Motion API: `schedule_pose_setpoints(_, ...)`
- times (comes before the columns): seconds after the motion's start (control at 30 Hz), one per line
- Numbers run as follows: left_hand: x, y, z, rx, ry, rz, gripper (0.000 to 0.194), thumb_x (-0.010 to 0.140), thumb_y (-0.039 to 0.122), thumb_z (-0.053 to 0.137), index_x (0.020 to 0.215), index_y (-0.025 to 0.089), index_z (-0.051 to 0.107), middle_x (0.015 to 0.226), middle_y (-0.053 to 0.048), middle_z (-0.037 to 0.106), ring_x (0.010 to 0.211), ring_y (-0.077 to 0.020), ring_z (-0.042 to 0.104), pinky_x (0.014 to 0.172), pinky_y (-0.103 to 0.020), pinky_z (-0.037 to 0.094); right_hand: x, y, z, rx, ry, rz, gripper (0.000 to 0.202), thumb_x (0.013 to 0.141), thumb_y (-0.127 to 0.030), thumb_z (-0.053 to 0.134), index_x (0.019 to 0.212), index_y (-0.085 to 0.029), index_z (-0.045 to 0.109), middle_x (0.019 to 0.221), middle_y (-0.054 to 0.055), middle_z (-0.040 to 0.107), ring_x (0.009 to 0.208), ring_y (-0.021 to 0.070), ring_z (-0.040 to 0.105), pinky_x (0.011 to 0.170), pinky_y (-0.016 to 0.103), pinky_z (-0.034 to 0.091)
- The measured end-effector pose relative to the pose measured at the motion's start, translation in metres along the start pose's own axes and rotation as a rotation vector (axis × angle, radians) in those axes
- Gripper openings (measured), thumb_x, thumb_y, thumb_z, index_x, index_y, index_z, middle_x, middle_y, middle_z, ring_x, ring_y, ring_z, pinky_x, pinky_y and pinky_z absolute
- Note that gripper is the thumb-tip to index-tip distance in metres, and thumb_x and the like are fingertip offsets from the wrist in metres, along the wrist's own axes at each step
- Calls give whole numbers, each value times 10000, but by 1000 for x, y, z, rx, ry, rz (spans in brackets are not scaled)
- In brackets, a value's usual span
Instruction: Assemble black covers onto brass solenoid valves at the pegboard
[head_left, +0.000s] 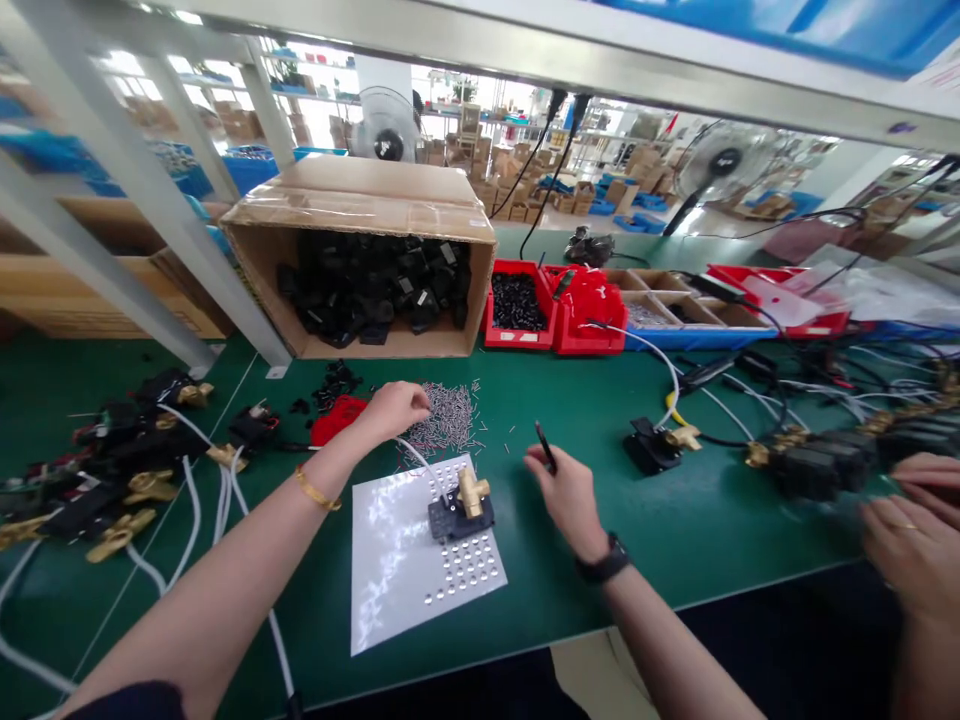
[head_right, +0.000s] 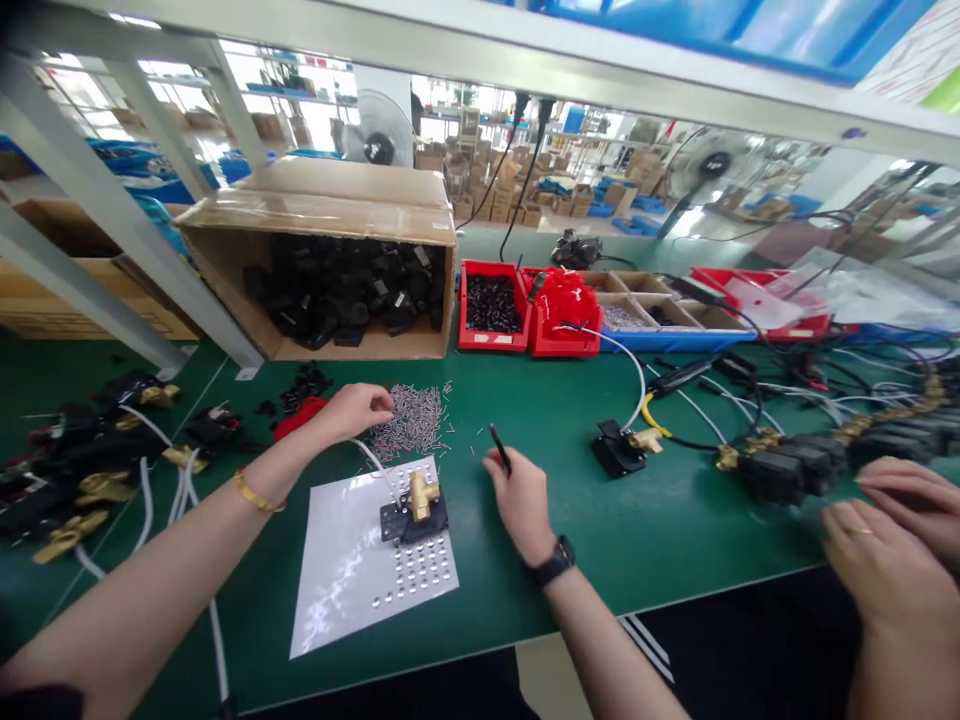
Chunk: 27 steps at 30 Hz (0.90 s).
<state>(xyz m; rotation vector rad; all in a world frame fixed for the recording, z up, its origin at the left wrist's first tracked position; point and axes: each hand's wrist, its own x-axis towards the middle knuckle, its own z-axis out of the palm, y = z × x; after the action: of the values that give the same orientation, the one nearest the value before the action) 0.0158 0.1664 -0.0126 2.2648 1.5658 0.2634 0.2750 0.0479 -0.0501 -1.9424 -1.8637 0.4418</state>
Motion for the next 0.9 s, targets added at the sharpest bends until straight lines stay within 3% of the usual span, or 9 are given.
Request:
schedule_pose_setpoints(0.1,23,11,18,-9,-24,15,278,639,238,731,886,153,637,893,-65,668,866,-215,605,739,-298,447,37,-6,9,-75,-56,97,127,818,-285,589,873,-172,602,822,74,644,737,207,625,630,287,445)
schedule_pose_setpoints(0.27,23,12,37,-46,-32,-34,125,795,233,609,743,120,597,832,-45,631,850,-178,585,797,-365,447,48,-16,22,-140,-173,99,19,825,-167,569,807,-173,575,910,92,613,767,197,616,624,270,393)
schedule_pose_setpoints(0.43,22,12,31,-214,83,-80,139,728,108,602,599,149,570,791,-67,616,890,-213,578,827,-339,412,55,-11,17,-127,-210,83,72,855,-229,560,901,-175,546,896,72,615,805,189,603,649,258,389)
schedule_pose_setpoints(0.53,18,14,17,-375,202,-104,82,739,135,573,663,163,582,824,-61,605,912,-211,569,842,-326,411,64,-11,19,-126,-208,86,90,817,-244,610,857,-179,562,889,65,609,804,194,593,644,260,382)
schedule_pose_setpoints(0.63,-9,16,1,-561,287,-135,109,813,231,488,776,159,561,819,-54,606,809,-173,590,760,-307,465,68,-12,22,-122,-205,69,20,817,-182,580,798,-176,579,893,74,605,804,198,588,638,265,372)
schedule_pose_setpoints(0.7,-42,16,-4,-842,303,-205,138,831,263,452,799,160,538,804,-52,618,735,-143,600,677,-273,493,70,-14,20,-100,-210,40,34,828,-167,557,805,-171,583,867,68,611,786,186,589,638,258,377)
schedule_pose_setpoints(0.8,-96,14,4,-1609,232,-526,51,707,148,584,711,156,534,711,-27,612,628,-102,587,558,-198,487,72,-17,15,-48,-229,-41,76,852,-206,549,917,-181,579,857,28,620,784,146,589,666,226,397)
schedule_pose_setpoints(0.9,-128,15,26,-1932,169,-816,139,647,26,587,638,145,517,626,-1,593,540,-60,557,481,-130,452,77,-25,16,-37,-261,-117,99,839,-230,586,935,-208,583,900,2,614,822,132,586,709,211,401)
